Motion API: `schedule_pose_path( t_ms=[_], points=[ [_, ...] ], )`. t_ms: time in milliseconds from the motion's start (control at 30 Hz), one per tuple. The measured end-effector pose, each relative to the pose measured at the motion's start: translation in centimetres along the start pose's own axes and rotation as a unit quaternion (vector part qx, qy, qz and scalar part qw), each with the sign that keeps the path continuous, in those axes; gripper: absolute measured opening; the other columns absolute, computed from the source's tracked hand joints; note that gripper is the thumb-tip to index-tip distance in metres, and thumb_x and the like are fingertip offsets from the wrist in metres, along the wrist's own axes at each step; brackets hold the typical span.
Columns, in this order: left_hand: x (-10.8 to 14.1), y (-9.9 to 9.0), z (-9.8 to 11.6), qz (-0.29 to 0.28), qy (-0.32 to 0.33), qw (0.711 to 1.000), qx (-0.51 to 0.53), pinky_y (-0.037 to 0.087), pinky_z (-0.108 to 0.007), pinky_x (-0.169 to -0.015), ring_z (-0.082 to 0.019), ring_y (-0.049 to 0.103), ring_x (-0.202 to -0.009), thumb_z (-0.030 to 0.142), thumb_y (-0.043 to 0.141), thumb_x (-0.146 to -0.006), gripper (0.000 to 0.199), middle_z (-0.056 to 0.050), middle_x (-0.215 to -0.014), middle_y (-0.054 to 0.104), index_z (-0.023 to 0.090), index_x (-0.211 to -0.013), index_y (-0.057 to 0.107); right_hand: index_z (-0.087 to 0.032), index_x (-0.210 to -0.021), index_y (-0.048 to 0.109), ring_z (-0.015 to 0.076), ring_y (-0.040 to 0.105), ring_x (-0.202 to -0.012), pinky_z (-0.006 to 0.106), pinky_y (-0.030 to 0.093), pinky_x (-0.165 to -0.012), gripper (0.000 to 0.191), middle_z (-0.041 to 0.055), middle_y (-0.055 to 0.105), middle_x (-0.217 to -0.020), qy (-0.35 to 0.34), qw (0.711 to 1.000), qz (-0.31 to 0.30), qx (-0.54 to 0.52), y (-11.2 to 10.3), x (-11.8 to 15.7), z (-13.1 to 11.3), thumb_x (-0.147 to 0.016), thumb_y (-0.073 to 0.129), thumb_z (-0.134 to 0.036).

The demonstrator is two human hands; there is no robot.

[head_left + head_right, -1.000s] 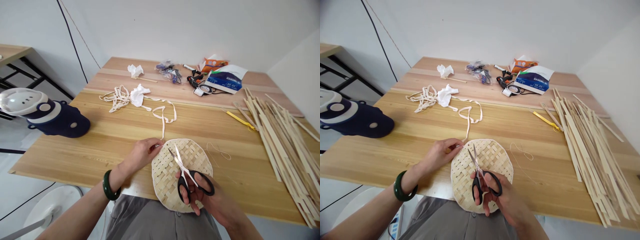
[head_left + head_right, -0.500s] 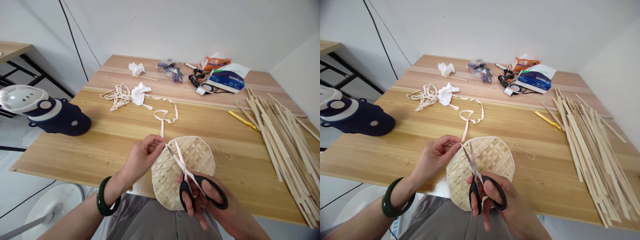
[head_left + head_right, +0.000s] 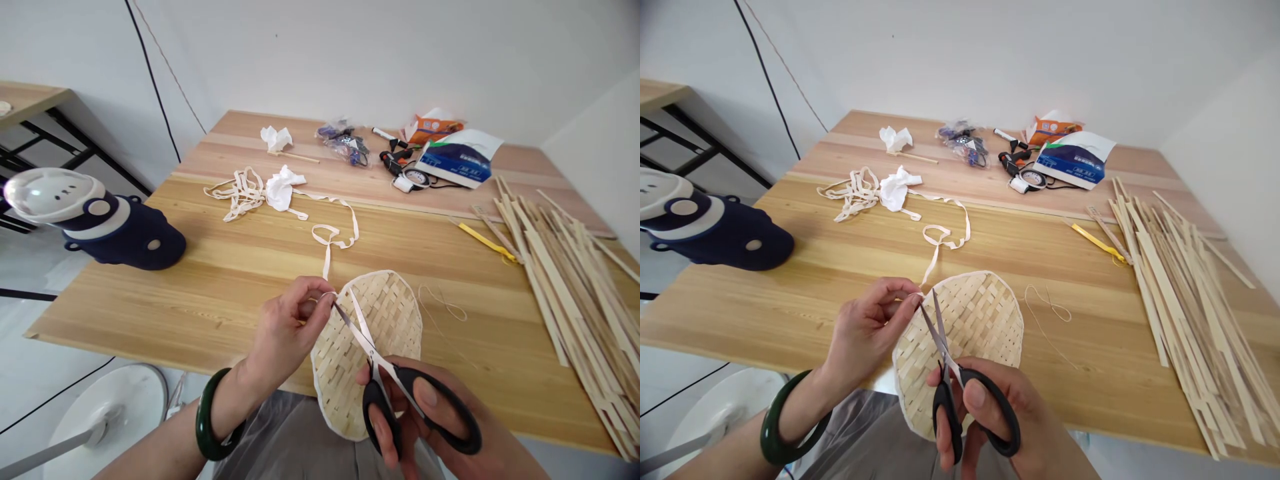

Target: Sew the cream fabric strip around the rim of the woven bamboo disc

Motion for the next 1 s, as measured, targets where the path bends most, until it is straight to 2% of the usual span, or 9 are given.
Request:
schedule_pose_path(
  t_ms=[133,300,400,500,667,867,1000],
  points=[
    [0.5,0.0,0.1,0.009,0.039,0.999,-0.032,0.046,-0.011,-0.046,-0.007,0.068,-0.055,0.019,0.059,-0.091,0.004,0.003,-0.07,0.071,0.019,-0.095,0.061,-0.015,-0.107,0.065,0.0146,0.061,-0.063,0.018,0.049,-0.042,0.052,0.0086,0.062,-0.077,0.006,1.0,0.016,0.004,0.5,0.1,-0.5,-0.087,0.057,-0.062],
    [1.5,0.2,0.0,0.049,0.113,0.986,-0.114,0.052,-0.01,-0.057,-0.007,0.07,-0.061,0.013,0.06,-0.09,0.009,0.004,-0.077,0.073,0.019,-0.096,0.061,-0.015,-0.111,0.063,0.0142,0.059,-0.067,0.019,0.052,-0.045,0.05,0.0069,0.06,-0.078,0.04,0.999,0.013,-0.002,0.8,-0.6,-1.2,-0.089,0.057,-0.06],
    [2.0,0.3,-0.3,0.063,0.151,0.974,-0.159,0.055,-0.012,-0.066,-0.007,0.071,-0.066,0.011,0.061,-0.089,0.011,0.003,-0.082,0.074,0.019,-0.097,0.061,-0.015,-0.111,0.064,0.0135,0.057,-0.069,0.019,0.053,-0.046,0.045,0.0067,0.059,-0.079,0.017,1.0,-0.005,0.011,0.9,-1.5,-1.2,-0.092,0.054,-0.055],
    [2.3,0.4,-0.5,0.062,0.177,0.968,-0.168,0.055,-0.011,-0.071,-0.007,0.072,-0.07,0.01,0.061,-0.089,0.013,0.003,-0.086,0.074,0.019,-0.099,0.06,-0.015,-0.106,0.065,0.0133,0.054,-0.07,0.017,0.049,-0.045,0.043,0.0051,0.057,-0.077,0.006,0.999,0.012,0.038,1.1,-2.4,-1.0,-0.09,0.058,-0.055],
    [2.4,0.4,-0.4,0.062,0.168,0.973,-0.147,0.053,-0.007,-0.069,-0.005,0.071,-0.068,0.008,0.061,-0.089,0.014,0.003,-0.083,0.073,0.018,-0.098,0.06,-0.015,-0.098,0.064,0.01,0.051,-0.063,0.016,0.037,-0.046,0.047,0.002,0.056,-0.071,0.012,0.997,0.053,0.052,1.0,-3.2,-1.0,-0.082,0.066,-0.059],
    [2.4,0.5,-0.6,0.052,0.164,0.976,-0.132,0.053,-0.007,-0.07,-0.005,0.071,-0.071,0.007,0.06,-0.088,0.015,0.003,-0.087,0.073,0.018,-0.099,0.059,-0.014,-0.096,0.063,0.0095,0.048,-0.06,0.021,0.037,-0.054,0.052,0.0007,0.054,-0.067,-0.016,0.997,0.044,0.068,0.5,-3.3,-0.7,-0.084,0.061,-0.065],
    [2.4,0.6,-0.7,0.049,0.161,0.976,-0.139,0.053,-0.009,-0.07,-0.006,0.071,-0.074,0.007,0.058,-0.089,0.015,0.002,-0.087,0.073,0.019,-0.1,0.06,-0.014,-0.089,0.064,0.0086,0.043,-0.055,0.022,0.031,-0.052,0.057,-0.0006,0.049,-0.06,-0.018,0.993,0.075,0.094,0.5,-3.3,-0.6,-0.079,0.061,-0.07]
  ],
)
Point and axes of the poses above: each hand's wrist, its own x-axis away from the middle knuckle, its own y-axis out of the palm, z = x × y, the point moved 1 cm from there along -x, towards the middle knuckle
